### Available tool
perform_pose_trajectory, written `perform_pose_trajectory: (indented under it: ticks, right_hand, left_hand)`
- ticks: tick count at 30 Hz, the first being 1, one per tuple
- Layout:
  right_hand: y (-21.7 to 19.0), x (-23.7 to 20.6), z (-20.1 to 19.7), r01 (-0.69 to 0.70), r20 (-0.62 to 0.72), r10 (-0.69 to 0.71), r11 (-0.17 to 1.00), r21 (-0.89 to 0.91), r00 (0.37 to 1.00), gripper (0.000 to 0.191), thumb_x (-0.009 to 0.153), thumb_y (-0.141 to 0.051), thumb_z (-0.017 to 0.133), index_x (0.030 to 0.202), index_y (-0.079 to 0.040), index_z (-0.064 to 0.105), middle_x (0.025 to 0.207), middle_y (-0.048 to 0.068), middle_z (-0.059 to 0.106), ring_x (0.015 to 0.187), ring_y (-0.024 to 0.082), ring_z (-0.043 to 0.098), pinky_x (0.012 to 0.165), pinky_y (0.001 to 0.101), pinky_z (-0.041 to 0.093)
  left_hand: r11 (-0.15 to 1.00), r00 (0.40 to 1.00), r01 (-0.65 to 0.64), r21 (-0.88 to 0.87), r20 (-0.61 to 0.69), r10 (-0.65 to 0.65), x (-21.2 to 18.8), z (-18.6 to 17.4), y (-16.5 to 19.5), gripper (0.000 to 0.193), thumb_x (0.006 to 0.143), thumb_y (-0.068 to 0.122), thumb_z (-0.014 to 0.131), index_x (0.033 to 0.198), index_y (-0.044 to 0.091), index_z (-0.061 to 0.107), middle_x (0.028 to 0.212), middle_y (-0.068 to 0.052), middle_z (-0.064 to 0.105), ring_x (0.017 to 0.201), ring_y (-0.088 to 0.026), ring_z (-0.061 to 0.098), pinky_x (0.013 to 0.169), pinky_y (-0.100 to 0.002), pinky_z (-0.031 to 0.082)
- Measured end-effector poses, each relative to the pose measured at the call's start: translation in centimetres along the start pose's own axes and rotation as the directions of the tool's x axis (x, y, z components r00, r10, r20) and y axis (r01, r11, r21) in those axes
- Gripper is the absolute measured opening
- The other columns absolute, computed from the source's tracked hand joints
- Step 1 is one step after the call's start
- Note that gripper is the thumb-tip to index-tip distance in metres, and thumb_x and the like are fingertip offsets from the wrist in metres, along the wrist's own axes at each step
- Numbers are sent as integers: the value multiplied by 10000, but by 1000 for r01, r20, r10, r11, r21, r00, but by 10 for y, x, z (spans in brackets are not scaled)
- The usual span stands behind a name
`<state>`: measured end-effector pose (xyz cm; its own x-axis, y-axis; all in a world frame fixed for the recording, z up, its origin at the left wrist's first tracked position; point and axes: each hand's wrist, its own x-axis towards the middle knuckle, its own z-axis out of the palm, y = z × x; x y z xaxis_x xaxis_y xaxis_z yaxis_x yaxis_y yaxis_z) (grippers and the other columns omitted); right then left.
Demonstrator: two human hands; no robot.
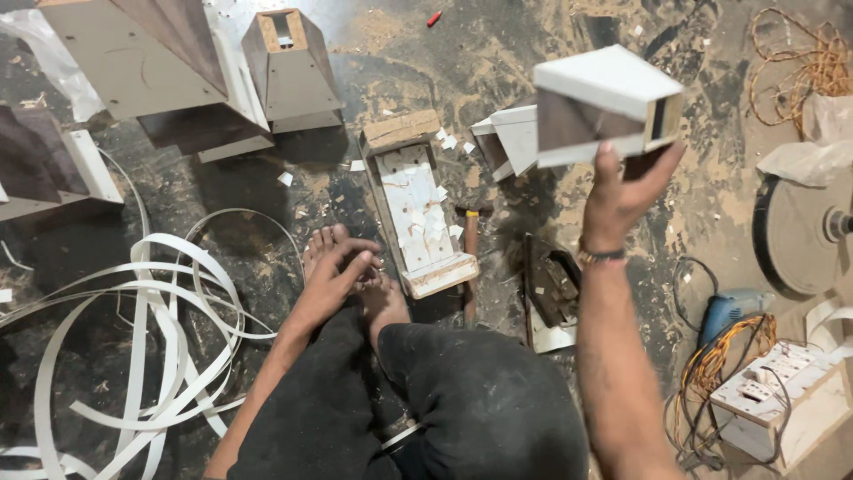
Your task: The person sits on the workshop floor and applies white edge banding tape to the edges of small angled wood composite pieces. They press the tape along a board edge, then run a hand-held iron along the tape to heat-activate the adhesive, and press the taped edge to secure it, repeating the process on additional pieces.
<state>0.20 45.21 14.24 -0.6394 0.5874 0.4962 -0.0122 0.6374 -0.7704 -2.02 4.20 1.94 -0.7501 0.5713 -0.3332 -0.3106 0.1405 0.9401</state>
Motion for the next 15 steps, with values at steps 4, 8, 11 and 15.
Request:
perform_pose_trajectory:
  ticks: [4,8,11,15]
  right_hand:
    - [31,35,-5,-23,115,24,1000,-13,993,817,972,-451,816,1528,-31,388,1376,155,550,1344,299,569,1168,451,526]
    - [55,38,2,-81,207,64,994,73,976,784,960,-280,840,1539,-51,364,1481,171,530,1455,345,512,1271,459,392]
    - [66,33,8,-128,228,81,971,201,970,691,959,-205,782,1509,-62,389,1491,150,513,1477,333,502,1310,470,399]
    - [69,20,11,-82,74,82,997,-4,994,568,1029,-147,730,1504,-73,428,1475,132,526,1439,313,518,1253,458,422]
  left_hand:
    - [990,999,-40,136,-27,44,1,1,-2,293,1023,288,586,1193,82,709,972,-33,768,951,-120,694,891,-251,489]
    - [989,999,-32,142,-33,37,0,0,-6,283,1019,285,598,1187,88,713,968,-37,752,956,-130,693,910,-267,495]
    - [988,999,-30,151,-34,35,0,0,-9,279,1020,282,599,1187,89,713,975,-34,744,966,-133,687,928,-276,490]
    - [988,998,23,156,-63,-13,0,1,-12,263,1012,288,611,1176,109,713,981,-30,746,974,-133,691,931,-273,492]
